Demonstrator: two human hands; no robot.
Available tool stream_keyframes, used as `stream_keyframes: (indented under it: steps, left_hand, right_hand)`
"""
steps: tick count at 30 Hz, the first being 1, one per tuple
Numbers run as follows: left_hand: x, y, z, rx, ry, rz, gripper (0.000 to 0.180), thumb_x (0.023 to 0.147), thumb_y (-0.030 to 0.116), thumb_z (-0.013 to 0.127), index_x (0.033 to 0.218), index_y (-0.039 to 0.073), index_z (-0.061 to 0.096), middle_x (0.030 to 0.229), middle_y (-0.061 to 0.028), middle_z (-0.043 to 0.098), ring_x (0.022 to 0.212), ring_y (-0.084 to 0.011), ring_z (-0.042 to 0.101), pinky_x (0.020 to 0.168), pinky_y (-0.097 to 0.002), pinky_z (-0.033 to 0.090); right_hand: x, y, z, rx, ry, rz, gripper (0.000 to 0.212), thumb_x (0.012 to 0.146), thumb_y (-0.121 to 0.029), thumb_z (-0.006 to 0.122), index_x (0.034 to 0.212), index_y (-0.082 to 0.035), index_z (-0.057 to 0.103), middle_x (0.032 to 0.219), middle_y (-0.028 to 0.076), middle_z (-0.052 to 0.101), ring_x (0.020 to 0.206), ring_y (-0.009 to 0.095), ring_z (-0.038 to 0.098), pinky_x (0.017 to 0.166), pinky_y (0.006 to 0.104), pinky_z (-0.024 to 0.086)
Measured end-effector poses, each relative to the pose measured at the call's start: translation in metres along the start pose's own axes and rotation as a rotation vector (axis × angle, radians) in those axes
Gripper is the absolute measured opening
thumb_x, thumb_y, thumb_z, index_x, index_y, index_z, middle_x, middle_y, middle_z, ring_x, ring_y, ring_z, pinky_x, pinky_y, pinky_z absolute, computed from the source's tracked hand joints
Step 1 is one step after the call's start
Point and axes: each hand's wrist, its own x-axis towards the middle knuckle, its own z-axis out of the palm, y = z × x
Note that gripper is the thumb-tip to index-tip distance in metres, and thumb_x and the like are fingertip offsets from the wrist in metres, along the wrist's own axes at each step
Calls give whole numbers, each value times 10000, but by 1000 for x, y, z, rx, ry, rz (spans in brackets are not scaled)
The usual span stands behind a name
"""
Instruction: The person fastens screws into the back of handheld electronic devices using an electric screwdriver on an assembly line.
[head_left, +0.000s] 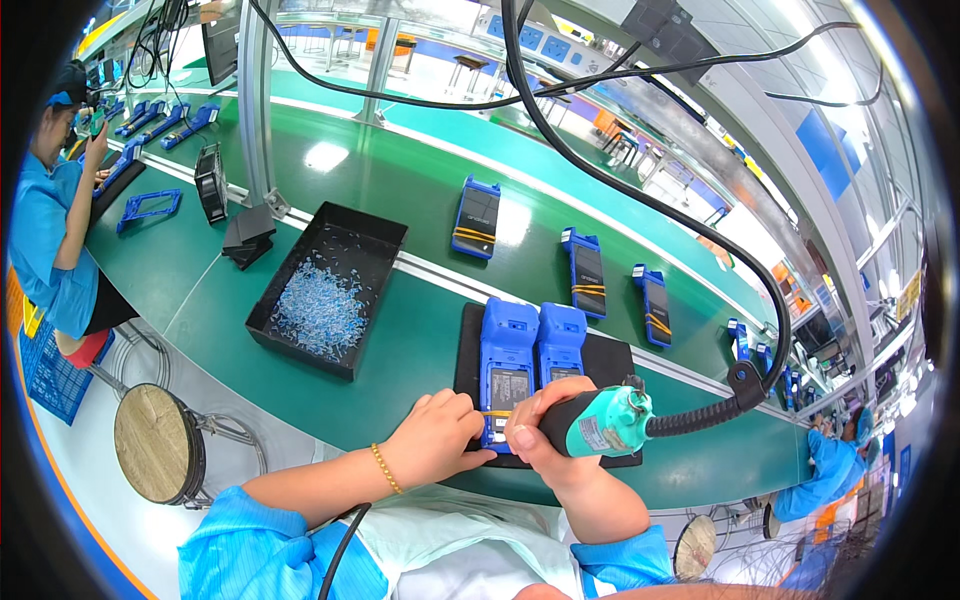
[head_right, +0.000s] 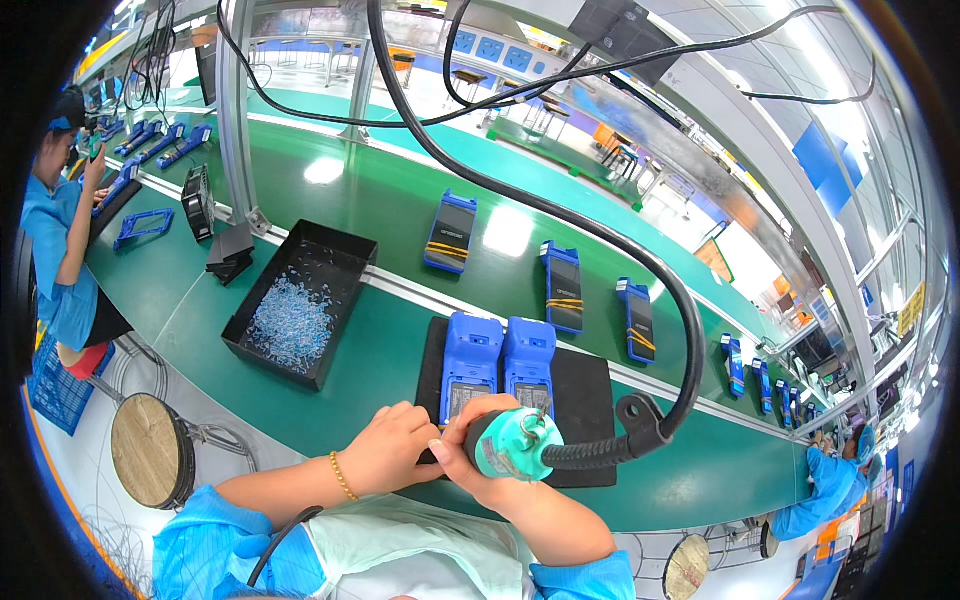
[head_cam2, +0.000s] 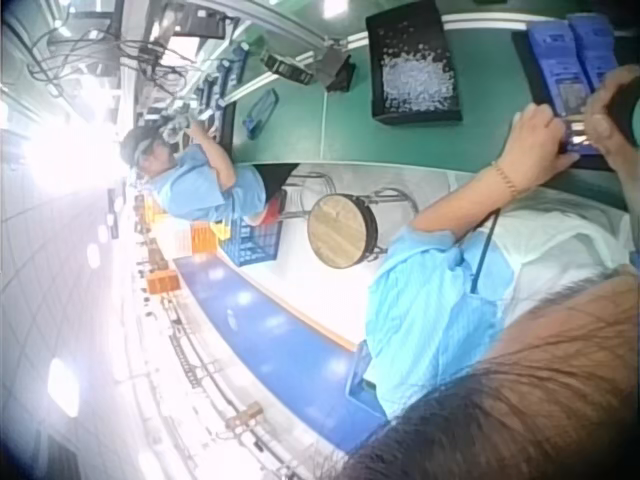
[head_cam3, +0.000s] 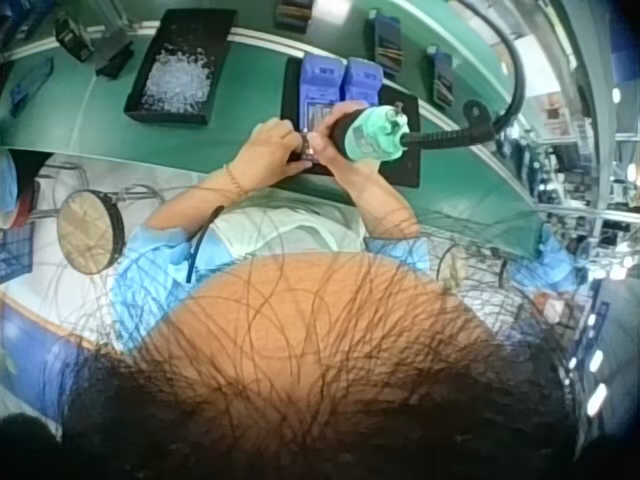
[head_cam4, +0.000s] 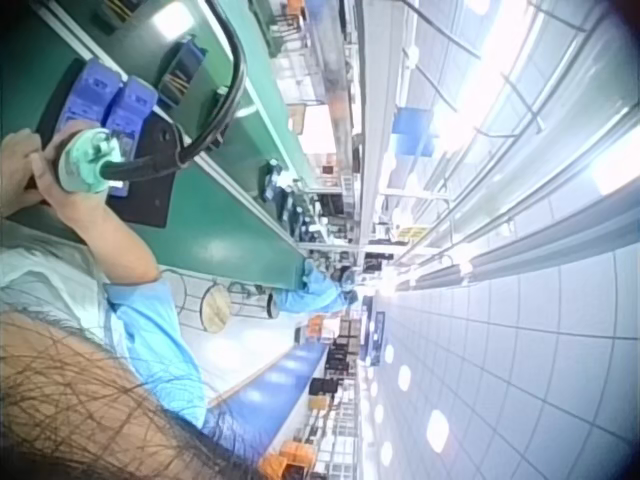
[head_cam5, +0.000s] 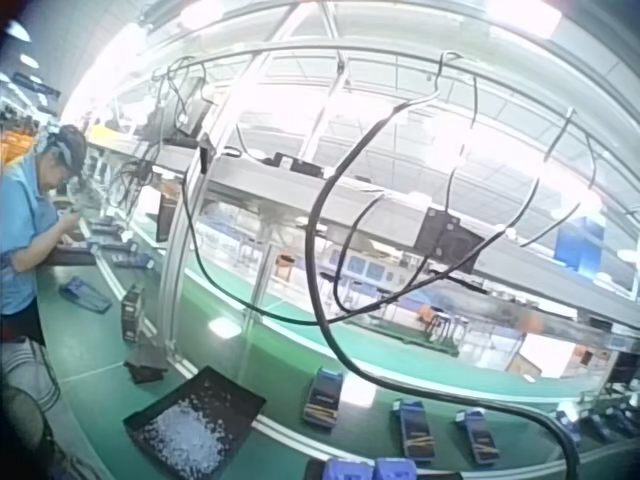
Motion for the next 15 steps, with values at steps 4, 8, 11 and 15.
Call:
stream_keyframes:
  steps: [4, 8, 11, 15]
  left_hand:
    - [1, -1, 1, 6, 9, 9, 279, 733, 300, 762, 877, 104, 625, 849, -53, 516, 814, -249, 514, 725, -388, 425]
    - [1, 1, -1, -4, -7, -10, 279, 734, 315, 764, 817, 102, 607, 848, -60, 515, 823, -255, 511, 721, -392, 419]
    - [2, 1, -1, -11, -8, -19, 289, 733, 328, 767, 763, 101, 590, 852, -68, 516, 838, -262, 510, 720, -395, 415]
    - [2, 2, -2, -6, -8, -21, 289, 735, 330, 767, 768, 103, 592, 856, -68, 518, 838, -260, 511, 720, -396, 415]
  right_hand:
    - [1, 0, -1, 11, -6, -18, 331, 801, 113, 603, 1026, -43, 417, 659, 79, 505, 497, 141, 484, 472, 305, 446]
    - [1, -2, 0, 34, 3, -19, 325, 803, 108, 604, 1023, -40, 416, 655, 80, 504, 492, 140, 482, 467, 303, 445]
    - [2, -3, 1, 47, 11, -25, 322, 804, 104, 605, 1022, -38, 415, 648, 80, 502, 490, 140, 481, 464, 302, 444]
    - [4, -5, 2, 65, 29, -32, 325, 803, 100, 611, 1020, -37, 413, 633, 78, 498, 484, 139, 475, 454, 301, 439]
